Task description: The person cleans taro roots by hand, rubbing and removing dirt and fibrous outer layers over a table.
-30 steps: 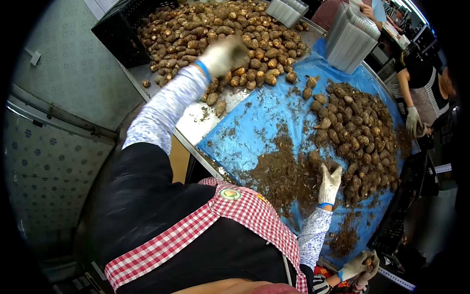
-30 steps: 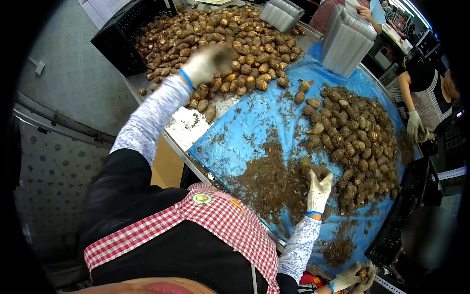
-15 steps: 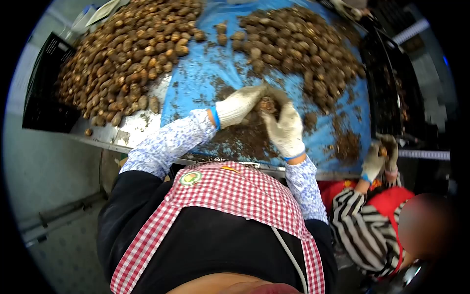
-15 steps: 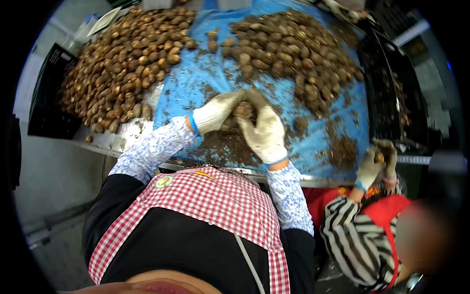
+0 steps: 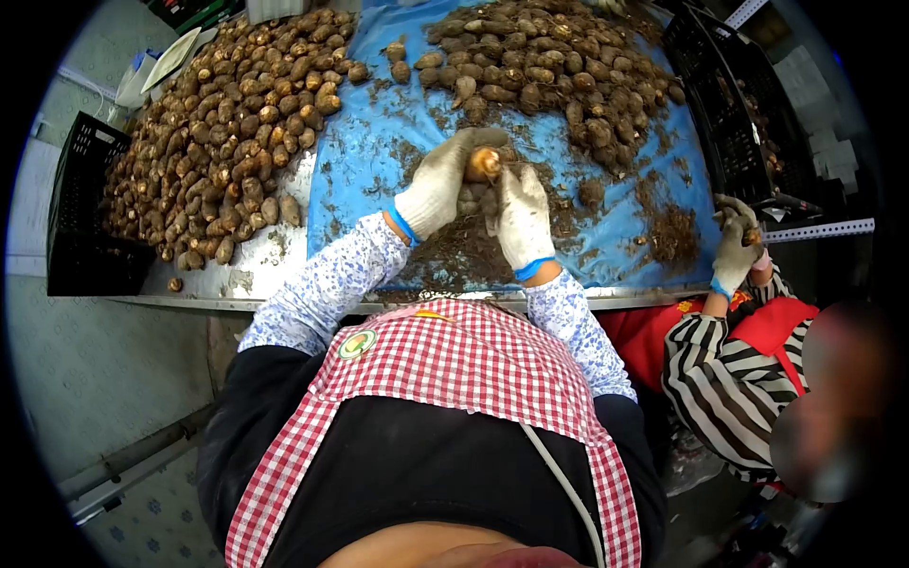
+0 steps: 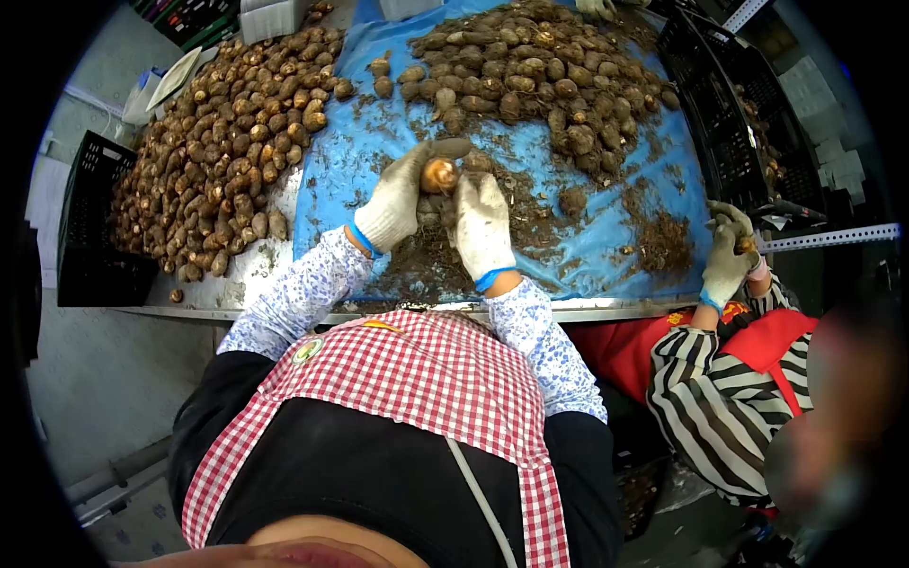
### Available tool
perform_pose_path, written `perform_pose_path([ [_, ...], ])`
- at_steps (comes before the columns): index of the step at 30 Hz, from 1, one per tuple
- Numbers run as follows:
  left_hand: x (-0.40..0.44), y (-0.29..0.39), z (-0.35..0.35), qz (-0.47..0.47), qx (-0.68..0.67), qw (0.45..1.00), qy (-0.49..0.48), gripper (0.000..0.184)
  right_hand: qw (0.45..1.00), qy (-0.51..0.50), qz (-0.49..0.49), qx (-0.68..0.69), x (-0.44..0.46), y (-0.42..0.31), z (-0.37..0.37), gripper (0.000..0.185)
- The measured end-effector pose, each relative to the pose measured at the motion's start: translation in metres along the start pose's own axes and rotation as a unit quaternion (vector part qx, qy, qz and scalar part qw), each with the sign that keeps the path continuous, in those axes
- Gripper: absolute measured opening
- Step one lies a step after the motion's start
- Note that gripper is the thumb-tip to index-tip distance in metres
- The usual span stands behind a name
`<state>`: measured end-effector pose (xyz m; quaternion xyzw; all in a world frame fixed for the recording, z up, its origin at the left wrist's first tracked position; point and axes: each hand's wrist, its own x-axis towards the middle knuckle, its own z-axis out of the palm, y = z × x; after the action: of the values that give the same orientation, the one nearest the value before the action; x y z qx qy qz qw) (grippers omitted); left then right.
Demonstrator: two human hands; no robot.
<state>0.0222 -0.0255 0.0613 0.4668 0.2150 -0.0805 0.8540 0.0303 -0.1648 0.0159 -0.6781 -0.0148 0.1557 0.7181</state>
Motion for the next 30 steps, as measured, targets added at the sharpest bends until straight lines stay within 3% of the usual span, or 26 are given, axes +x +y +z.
perform_pose_path([
  [1, 0.003, -0.005, -0.007, -0.018, -0.031, 0.999, -0.015, 0.042, 0.978, 0.039, -0.126, -0.160, -0.001, 0.000, 0.001, 0.028],
  [2, 0.005, -0.010, -0.017, -0.037, -0.064, 0.997, -0.029, 0.042, 0.914, 0.075, -0.245, -0.315, -0.002, 0.000, 0.001, 0.026],
  [3, 0.007, -0.013, -0.023, -0.057, -0.098, 0.993, -0.040, 0.043, 0.955, 0.065, -0.200, -0.207, 0.001, 0.003, -0.002, 0.024],
  [6, 0.011, -0.023, -0.033, -0.068, -0.099, 0.993, -0.010, 0.042, 0.979, 0.020, -0.174, -0.104, -0.005, -0.009, -0.014, 0.020],
  [7, 0.010, -0.022, -0.032, -0.040, -0.051, 0.998, -0.024, 0.042, 0.940, 0.018, -0.177, -0.290, -0.008, -0.024, -0.025, 0.026],
  [10, 0.003, -0.021, -0.029, 0.096, 0.129, 0.985, -0.060, 0.043, 0.884, -0.035, -0.085, -0.459, -0.017, -0.051, -0.007, 0.028],
  [11, 0.002, -0.022, -0.027, 0.149, 0.196, 0.966, -0.074, 0.044, 0.880, -0.049, -0.089, -0.464, -0.014, -0.046, -0.005, 0.043],
  [15, -0.003, -0.023, -0.014, -0.003, -0.014, 0.999, 0.052, 0.045, 0.921, -0.094, -0.144, -0.349, -0.020, -0.041, -0.006, 0.036],
  [17, 0.003, -0.026, -0.032, -0.085, -0.155, 0.984, -0.035, 0.047, 0.911, -0.072, -0.203, -0.352, -0.025, -0.038, -0.006, 0.031],
  [19, 0.009, -0.035, -0.054, -0.121, -0.271, 0.942, -0.159, 0.051, 0.889, -0.029, -0.186, -0.417, -0.004, -0.009, -0.024, 0.023],
  [21, 0.009, -0.037, -0.055, -0.067, -0.196, 0.966, -0.157, 0.052, 0.929, -0.030, -0.081, -0.360, -0.005, -0.027, -0.028, 0.022],
  [22, 0.006, -0.036, -0.054, -0.039, -0.159, 0.974, -0.154, 0.052, 0.988, -0.058, -0.136, -0.047, -0.008, -0.022, -0.022, 0.027],
  [23, 0.003, -0.032, -0.054, -0.018, -0.161, 0.965, -0.205, 0.052, 0.991, -0.071, -0.104, -0.049, -0.013, -0.027, -0.025, 0.029],
  [26, -0.003, -0.032, -0.042, 0.018, -0.086, 0.990, -0.113, 0.051, 0.996, -0.087, -0.026, 0.003, -0.018, -0.041, -0.021, 0.035],
  [27, 0.000, -0.032, -0.047, 0.047, -0.060, 0.980, -0.185, 0.048, 0.996, -0.087, -0.004, 0.030, -0.016, -0.040, -0.020, 0.038],
  [30, -0.001, -0.036, -0.043, 0.074, -0.036, 0.979, -0.185, 0.046, 0.987, -0.067, -0.141, -0.050, -0.012, -0.034, -0.017, 0.043],
])
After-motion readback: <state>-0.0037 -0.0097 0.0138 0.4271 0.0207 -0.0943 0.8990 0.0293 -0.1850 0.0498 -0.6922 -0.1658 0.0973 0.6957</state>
